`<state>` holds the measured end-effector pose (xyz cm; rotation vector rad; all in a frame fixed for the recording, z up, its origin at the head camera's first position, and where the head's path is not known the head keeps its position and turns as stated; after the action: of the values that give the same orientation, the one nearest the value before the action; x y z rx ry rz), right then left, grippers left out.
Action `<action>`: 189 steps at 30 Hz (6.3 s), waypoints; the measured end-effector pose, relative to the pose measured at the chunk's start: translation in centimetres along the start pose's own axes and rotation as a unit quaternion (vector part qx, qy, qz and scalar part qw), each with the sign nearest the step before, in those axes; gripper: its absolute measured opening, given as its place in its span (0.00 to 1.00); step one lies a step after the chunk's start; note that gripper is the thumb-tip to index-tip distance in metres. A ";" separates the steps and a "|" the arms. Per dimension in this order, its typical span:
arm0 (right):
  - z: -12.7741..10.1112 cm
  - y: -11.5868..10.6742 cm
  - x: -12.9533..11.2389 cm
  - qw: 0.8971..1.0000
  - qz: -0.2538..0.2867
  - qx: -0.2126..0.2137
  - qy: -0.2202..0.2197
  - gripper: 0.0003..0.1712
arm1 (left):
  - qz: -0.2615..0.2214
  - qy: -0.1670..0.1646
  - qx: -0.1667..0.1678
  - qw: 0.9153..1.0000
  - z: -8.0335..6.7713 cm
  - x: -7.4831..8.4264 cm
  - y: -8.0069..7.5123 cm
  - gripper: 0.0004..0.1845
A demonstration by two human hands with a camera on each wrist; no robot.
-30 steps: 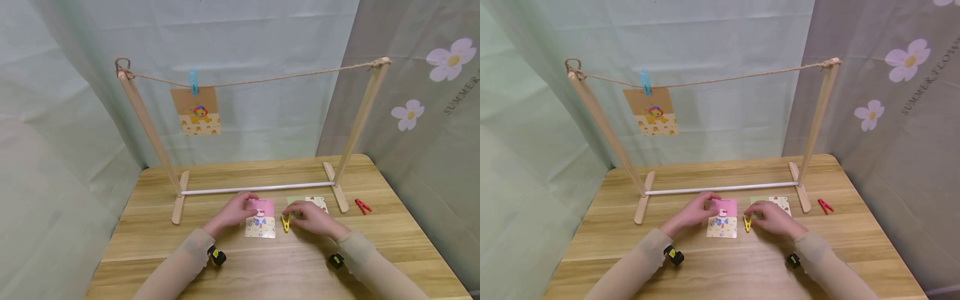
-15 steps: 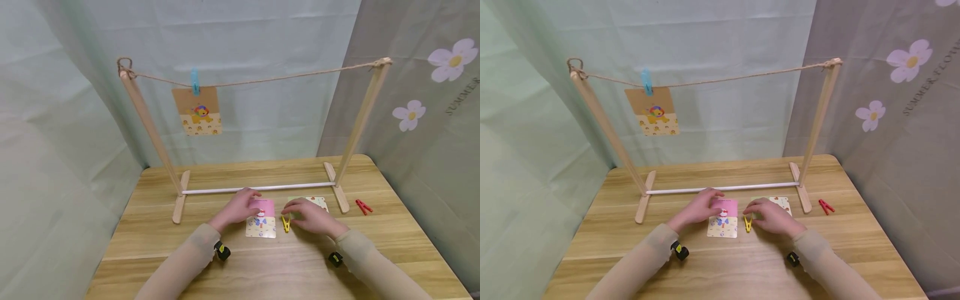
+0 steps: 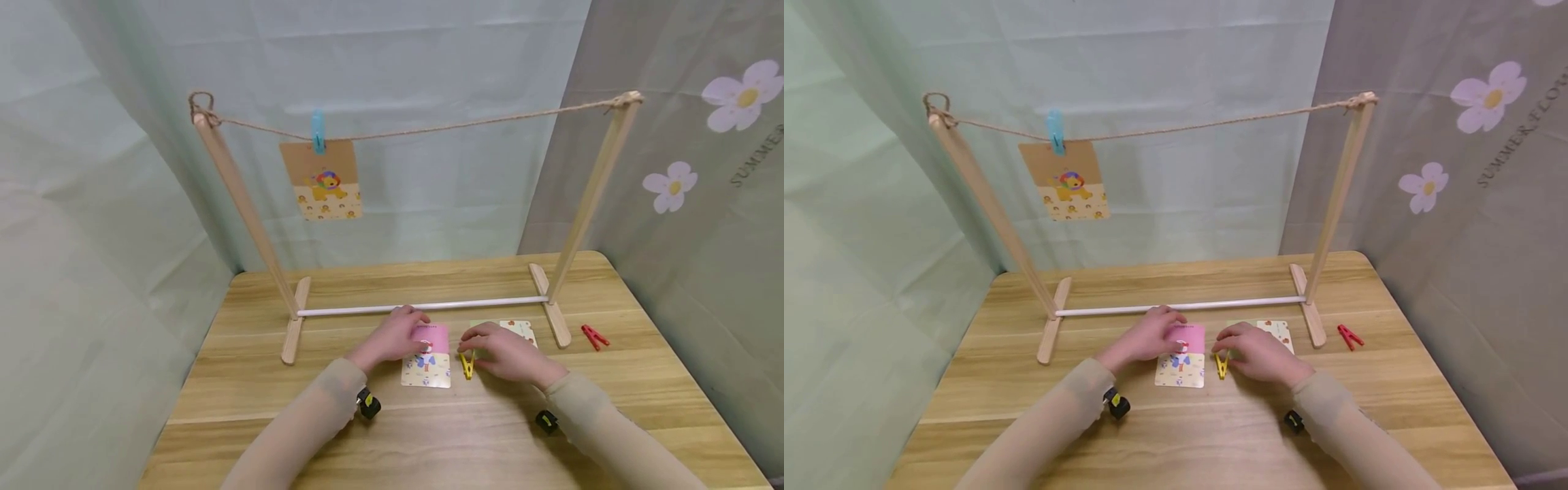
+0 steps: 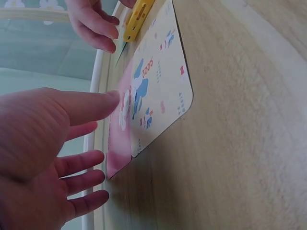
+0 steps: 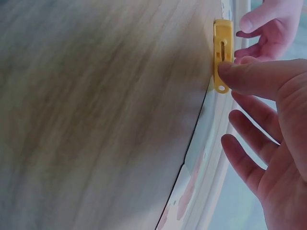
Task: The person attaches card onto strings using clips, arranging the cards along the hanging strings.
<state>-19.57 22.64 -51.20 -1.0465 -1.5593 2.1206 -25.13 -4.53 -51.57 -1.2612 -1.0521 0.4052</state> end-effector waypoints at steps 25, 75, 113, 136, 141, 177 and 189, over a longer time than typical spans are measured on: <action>0.4 0.3 0.1 0.996 -0.067 -0.003 -0.055 0.20 | 0.111 -0.020 -0.023 0.993 0.8 0.8 -0.1 0.32; 0.0 1.0 0.9 0.997 -0.058 0.014 -0.050 0.18 | -0.103 -0.037 0.034 0.993 0.7 -0.6 -0.9 0.31; -0.2 1.1 0.9 0.998 -0.046 0.023 -0.045 0.18 | -0.346 -0.161 0.077 0.921 0.3 -1.1 -0.4 0.21; -0.2 1.1 0.7 0.997 -0.051 0.024 -0.050 0.18 | -0.440 -0.159 0.032 0.883 0.1 -0.6 0.3 0.29; -0.2 1.1 0.7 0.997 -0.051 0.025 -0.050 0.18 | -0.446 -0.164 0.022 0.880 0.1 -0.3 0.4 0.33; -0.2 0.5 0.9 0.997 -0.046 0.029 -0.058 0.18 | -0.458 -0.176 0.029 0.871 -1.6 -2.7 0.1 0.17; -0.2 0.3 0.7 0.997 -0.052 0.024 -0.044 0.18 | -0.523 -0.170 0.073 0.832 -3.3 -3.7 0.3 0.18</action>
<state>-19.89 23.14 -51.75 -0.8483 -1.5589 2.1479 -24.22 -9.18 -53.19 -0.3286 -1.8012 -0.1584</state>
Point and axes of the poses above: each hand's wrist, its own z-axis towards the middle knuckle, its own y-axis out of the palm, x = y × z, the point moved 1 cm from there along z, towards the middle knuckle, and after that the axes turned 4 degrees about z, right-handed, at the moved point
